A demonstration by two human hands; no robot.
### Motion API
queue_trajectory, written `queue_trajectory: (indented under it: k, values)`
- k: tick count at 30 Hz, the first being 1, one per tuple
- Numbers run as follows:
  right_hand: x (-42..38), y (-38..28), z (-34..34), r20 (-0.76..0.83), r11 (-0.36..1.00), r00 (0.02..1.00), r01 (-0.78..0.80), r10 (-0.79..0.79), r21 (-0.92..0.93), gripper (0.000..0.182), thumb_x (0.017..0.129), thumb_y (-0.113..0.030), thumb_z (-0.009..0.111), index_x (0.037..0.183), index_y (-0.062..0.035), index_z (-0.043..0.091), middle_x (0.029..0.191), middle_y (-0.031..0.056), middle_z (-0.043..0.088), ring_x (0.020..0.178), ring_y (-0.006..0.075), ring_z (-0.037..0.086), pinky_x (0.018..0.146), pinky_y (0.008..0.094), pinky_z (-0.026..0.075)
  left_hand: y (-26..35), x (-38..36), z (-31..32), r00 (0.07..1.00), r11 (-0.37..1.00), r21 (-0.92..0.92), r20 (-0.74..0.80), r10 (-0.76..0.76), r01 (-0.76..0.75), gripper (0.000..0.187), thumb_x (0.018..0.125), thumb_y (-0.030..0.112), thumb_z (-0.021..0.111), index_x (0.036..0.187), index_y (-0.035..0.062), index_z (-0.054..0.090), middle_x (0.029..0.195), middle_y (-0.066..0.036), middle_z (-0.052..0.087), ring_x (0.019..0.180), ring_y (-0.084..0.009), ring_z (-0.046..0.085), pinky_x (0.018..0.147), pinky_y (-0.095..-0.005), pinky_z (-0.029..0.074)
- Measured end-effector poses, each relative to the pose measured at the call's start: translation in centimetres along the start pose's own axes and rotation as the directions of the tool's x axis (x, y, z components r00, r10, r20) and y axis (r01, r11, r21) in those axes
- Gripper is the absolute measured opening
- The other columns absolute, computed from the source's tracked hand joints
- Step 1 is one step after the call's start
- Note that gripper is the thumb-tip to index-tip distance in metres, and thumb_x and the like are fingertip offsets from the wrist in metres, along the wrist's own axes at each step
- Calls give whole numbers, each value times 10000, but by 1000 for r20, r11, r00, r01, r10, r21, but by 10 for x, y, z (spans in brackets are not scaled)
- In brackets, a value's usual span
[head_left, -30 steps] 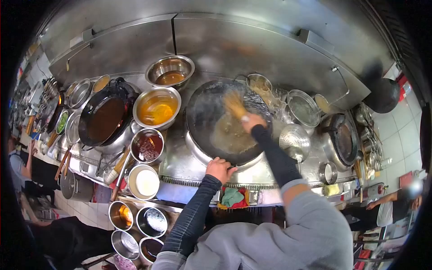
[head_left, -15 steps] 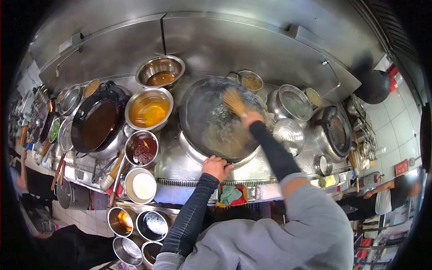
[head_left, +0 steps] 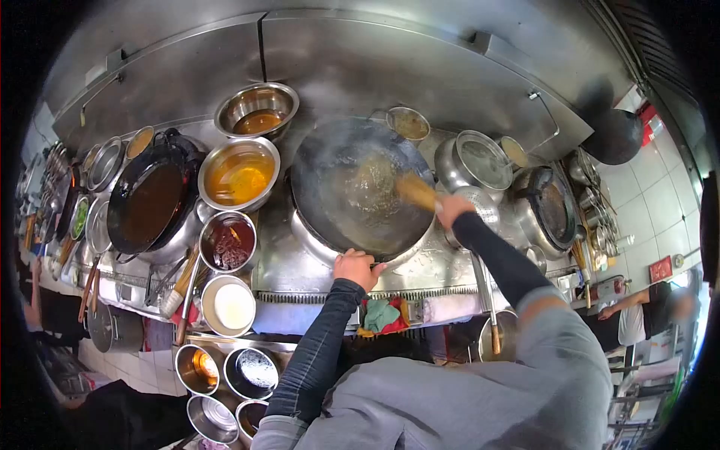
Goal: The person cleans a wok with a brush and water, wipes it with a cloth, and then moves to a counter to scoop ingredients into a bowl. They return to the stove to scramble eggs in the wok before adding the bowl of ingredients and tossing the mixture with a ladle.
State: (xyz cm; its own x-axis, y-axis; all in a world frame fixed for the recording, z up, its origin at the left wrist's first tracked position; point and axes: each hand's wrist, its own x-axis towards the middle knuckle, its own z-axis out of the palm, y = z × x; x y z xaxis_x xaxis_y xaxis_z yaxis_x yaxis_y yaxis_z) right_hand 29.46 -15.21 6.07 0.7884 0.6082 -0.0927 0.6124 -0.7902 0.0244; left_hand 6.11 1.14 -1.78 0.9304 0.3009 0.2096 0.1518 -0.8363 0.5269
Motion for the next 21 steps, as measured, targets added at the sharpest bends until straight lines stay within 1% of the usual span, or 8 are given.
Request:
queue_trajectory:
  k: [4, 8, 10, 13, 15, 18, 19, 21]
  values:
    - [102, -73, 31, -114, 986, 983, -131, 143, 107, 315, 779, -285, 505, 924, -50, 657, 932, 185, 642, 892, 349, 619, 779, 440, 491, -3, 0, 2, 999, 997, -67, 25, -28, 30, 345, 737, 433, 633, 689, 92, 660, 728, -55, 587, 846, -249, 545, 745, -417, 406]
    - [47, -118, 55, -27, 938, 973, -213, 229, 274, 306, 762, -303, 560, 940, -71, 650, 942, 173, 644, 917, 334, 619, 807, 418, 495, 2, -3, 1, 1000, 1000, -27, 3, -8, 8, 351, 740, 432, 629, 682, 87, 664, 746, -60, 584, 840, -254, 537, 716, -416, 392]
    - [-6, -125, 36, 26, 957, 993, -117, 114, 264, 295, 755, -290, 565, 939, -77, 650, 936, 182, 641, 892, 340, 621, 795, 408, 498, 2, -4, 4, 997, 999, 4, -68, 35, -35, 379, 756, 446, 613, 677, 78, 659, 734, -72, 576, 816, -266, 539, 687, -422, 395]
    - [-71, -95, 24, 66, 973, 996, 47, -64, 227, 301, 769, -292, 536, 940, -72, 649, 924, 189, 640, 871, 355, 620, 788, 439, 488, 5, -4, 3, 996, 998, 37, -68, 55, -52, 386, 750, 438, 621, 652, 65, 637, 713, -88, 559, 794, -286, 535, 671, -418, 401]
    - [-97, -55, -14, 235, 995, 972, -18, -5, 95, 323, 769, -315, 530, 938, -67, 650, 900, 188, 645, 851, 363, 622, 778, 451, 485, 4, -4, 6, 996, 997, 37, -56, 65, -63, 359, 751, 421, 621, 636, 81, 626, 709, -68, 548, 797, -271, 530, 670, -425, 388]
    - [-32, 84, 35, 64, 993, 994, 91, -86, -73, 364, 751, -345, 551, 929, -44, 651, 890, 190, 647, 836, 359, 629, 751, 423, 499, 1, -3, 12, 990, 998, -2, -123, 67, -67, 410, 790, 437, 578, 615, 67, 601, 706, -84, 533, 781, -294, 515, 668, -435, 378]
    - [-28, 105, 0, -148, 1000, 989, -14, 16, 11, 374, 764, -351, 557, 910, -19, 649, 894, 184, 651, 833, 340, 638, 743, 407, 503, -2, -2, 15, 988, 997, -4, -135, 73, -74, 425, 821, 430, 550, 615, 63, 601, 703, -83, 530, 771, -293, 510, 666, -425, 379]
    - [-33, 115, -25, -253, 905, 870, -396, 423, 154, 388, 756, -344, 595, 973, -25, 636, 950, 185, 645, 856, 310, 639, 763, 383, 497, -3, -3, 20, 984, 998, -3, -167, 57, -58, 433, 835, 422, 541, 605, 60, 600, 691, -77, 521, 759, -292, 503, 660, -413, 378]
